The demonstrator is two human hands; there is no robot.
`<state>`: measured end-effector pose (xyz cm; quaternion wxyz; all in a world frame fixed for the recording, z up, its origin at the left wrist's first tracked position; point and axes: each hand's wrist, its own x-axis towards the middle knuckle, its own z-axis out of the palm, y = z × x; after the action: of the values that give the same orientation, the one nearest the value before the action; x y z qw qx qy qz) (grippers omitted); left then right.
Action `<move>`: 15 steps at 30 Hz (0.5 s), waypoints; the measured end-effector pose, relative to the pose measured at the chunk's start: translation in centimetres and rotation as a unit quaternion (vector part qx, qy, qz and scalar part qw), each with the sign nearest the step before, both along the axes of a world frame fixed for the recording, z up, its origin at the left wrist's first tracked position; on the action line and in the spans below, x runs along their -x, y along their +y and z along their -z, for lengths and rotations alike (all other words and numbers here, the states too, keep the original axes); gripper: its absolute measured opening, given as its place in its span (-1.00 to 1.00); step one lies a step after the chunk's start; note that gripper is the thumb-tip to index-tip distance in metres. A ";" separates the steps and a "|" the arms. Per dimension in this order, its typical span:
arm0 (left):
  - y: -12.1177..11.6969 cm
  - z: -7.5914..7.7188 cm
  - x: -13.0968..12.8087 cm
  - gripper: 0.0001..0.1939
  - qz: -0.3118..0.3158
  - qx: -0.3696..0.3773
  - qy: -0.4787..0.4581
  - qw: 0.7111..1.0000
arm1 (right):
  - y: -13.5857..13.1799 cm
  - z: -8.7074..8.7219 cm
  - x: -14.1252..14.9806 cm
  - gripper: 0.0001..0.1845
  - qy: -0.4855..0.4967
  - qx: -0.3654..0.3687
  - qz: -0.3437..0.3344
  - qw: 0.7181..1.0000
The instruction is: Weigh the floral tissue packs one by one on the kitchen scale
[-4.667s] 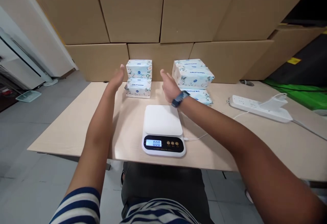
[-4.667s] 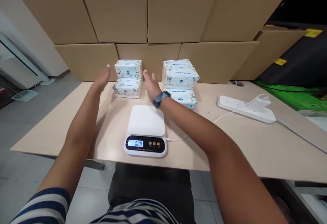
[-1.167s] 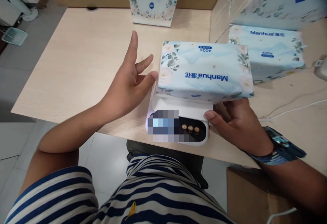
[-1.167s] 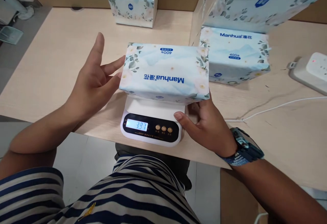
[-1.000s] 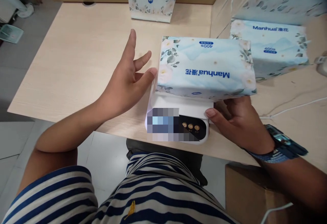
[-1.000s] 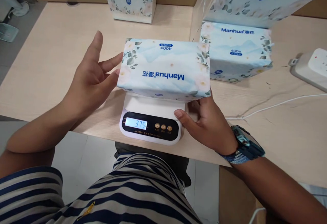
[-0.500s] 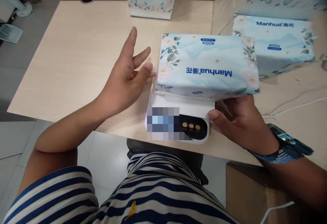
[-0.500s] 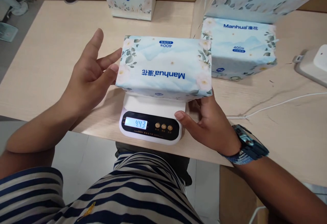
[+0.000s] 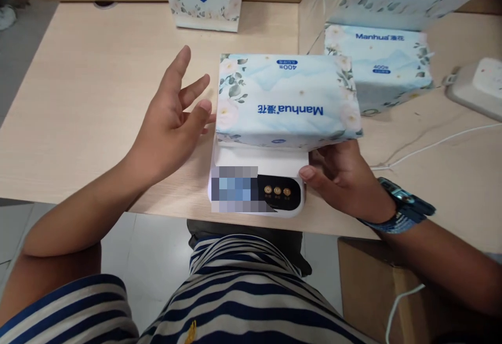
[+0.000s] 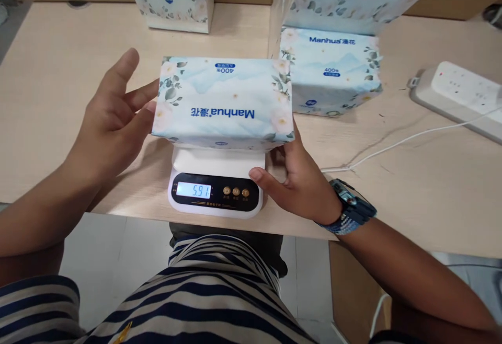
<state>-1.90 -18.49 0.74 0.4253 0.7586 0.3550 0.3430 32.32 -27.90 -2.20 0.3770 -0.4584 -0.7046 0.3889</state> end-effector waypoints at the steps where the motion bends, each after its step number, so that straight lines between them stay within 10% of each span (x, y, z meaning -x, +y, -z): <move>1: 0.1 0.0 0.1 -0.16 0.008 -0.007 0.004 1.000 | -0.1 0.0 -0.1 0.01 -0.004 -0.001 -0.006 1.000; 15: -1.8 -1.2 -3.3 -0.20 -0.023 0.002 -0.005 1.000 | -1.6 0.8 -2.5 0.01 -0.040 -0.017 0.019 0.999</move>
<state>1.42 -20.28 1.92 0.4209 0.7477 0.3709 0.3553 34.83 -29.52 -2.96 0.3633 -0.4805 -0.7170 0.3508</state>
